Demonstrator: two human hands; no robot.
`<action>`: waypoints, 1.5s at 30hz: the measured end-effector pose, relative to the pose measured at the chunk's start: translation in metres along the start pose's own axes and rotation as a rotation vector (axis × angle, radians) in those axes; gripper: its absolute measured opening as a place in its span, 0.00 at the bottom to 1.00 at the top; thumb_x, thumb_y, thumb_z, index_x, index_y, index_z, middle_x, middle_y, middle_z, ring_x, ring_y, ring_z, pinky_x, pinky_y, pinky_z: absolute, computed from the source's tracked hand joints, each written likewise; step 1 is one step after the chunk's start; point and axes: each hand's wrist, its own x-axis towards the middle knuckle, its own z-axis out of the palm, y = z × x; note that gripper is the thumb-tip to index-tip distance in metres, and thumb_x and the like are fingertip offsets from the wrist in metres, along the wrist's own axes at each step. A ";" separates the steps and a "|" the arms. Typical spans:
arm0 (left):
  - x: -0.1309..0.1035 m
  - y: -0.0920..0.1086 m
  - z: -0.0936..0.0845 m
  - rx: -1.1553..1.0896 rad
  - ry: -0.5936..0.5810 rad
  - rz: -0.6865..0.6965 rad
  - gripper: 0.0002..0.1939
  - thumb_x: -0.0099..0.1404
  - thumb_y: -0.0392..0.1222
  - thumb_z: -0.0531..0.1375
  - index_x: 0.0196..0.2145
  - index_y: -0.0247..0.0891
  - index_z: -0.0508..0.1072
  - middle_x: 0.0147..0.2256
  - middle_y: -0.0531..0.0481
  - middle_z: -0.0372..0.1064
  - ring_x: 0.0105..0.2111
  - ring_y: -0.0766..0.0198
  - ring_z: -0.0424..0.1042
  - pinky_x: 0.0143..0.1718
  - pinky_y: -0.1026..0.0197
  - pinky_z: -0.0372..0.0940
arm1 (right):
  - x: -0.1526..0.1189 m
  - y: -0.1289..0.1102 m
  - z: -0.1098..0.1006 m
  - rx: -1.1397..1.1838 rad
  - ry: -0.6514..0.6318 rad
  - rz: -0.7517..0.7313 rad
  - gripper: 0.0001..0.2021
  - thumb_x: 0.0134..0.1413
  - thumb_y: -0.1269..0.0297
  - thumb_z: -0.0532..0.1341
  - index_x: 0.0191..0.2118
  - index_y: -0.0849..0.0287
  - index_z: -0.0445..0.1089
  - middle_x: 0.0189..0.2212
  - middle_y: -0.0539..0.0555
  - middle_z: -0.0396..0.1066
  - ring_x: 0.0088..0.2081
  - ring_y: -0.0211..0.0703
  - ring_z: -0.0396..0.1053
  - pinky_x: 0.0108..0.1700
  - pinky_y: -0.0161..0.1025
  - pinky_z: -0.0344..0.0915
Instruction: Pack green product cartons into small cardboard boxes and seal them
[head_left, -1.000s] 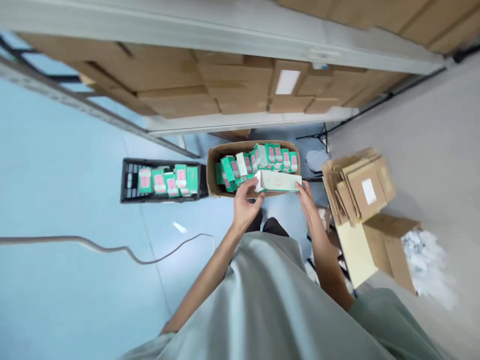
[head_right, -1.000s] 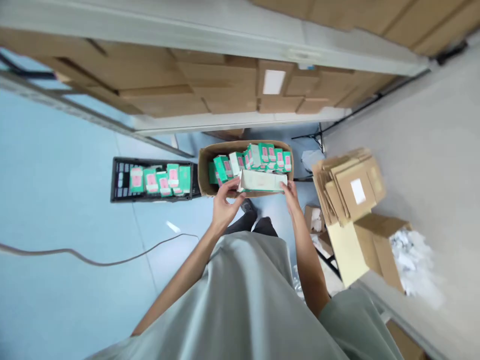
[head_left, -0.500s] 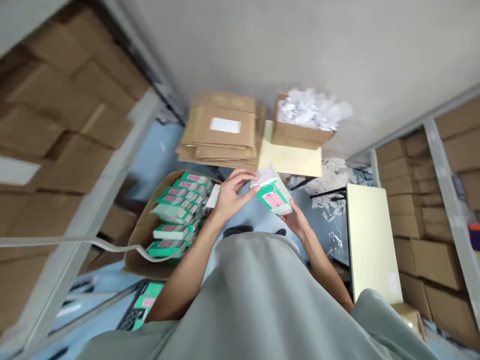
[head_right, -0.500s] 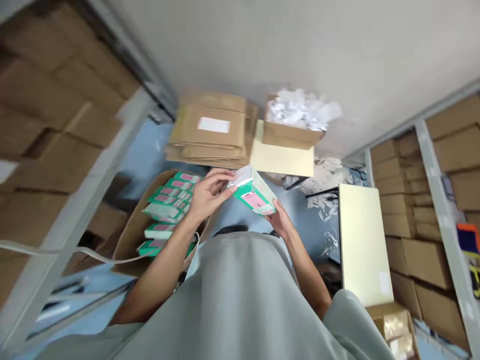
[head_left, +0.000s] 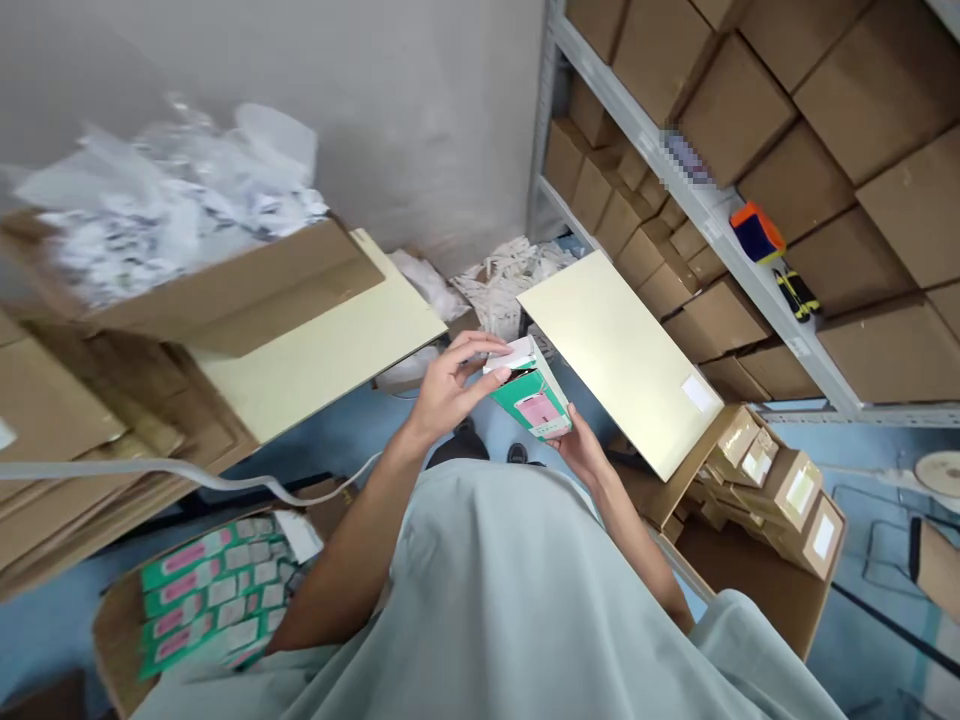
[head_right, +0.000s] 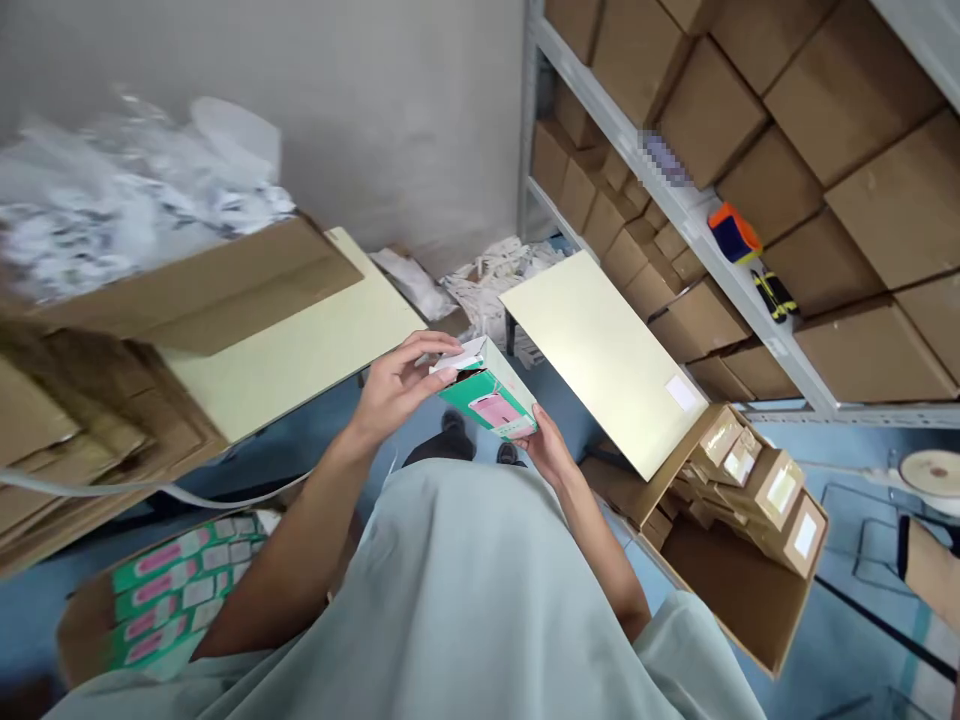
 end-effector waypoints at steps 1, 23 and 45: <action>0.016 0.000 0.009 0.001 -0.067 -0.013 0.23 0.63 0.64 0.77 0.44 0.44 0.87 0.53 0.39 0.78 0.58 0.44 0.80 0.58 0.46 0.82 | 0.001 -0.005 -0.007 0.019 0.021 -0.027 0.22 0.66 0.42 0.76 0.54 0.54 0.84 0.46 0.53 0.89 0.39 0.44 0.85 0.41 0.38 0.82; 0.339 -0.037 0.137 -0.076 -0.742 -0.122 0.25 0.58 0.59 0.82 0.37 0.42 0.76 0.56 0.38 0.82 0.59 0.44 0.82 0.66 0.40 0.78 | 0.107 -0.123 0.023 0.257 0.516 -0.390 0.24 0.69 0.40 0.72 0.61 0.48 0.79 0.46 0.51 0.83 0.37 0.41 0.76 0.36 0.35 0.75; 0.358 -0.038 0.251 0.095 -0.797 -0.238 0.21 0.63 0.55 0.81 0.40 0.39 0.82 0.45 0.43 0.83 0.52 0.45 0.84 0.55 0.46 0.82 | 0.093 -0.173 -0.081 0.248 0.476 -0.249 0.37 0.73 0.33 0.65 0.76 0.48 0.66 0.56 0.56 0.85 0.41 0.48 0.85 0.35 0.41 0.78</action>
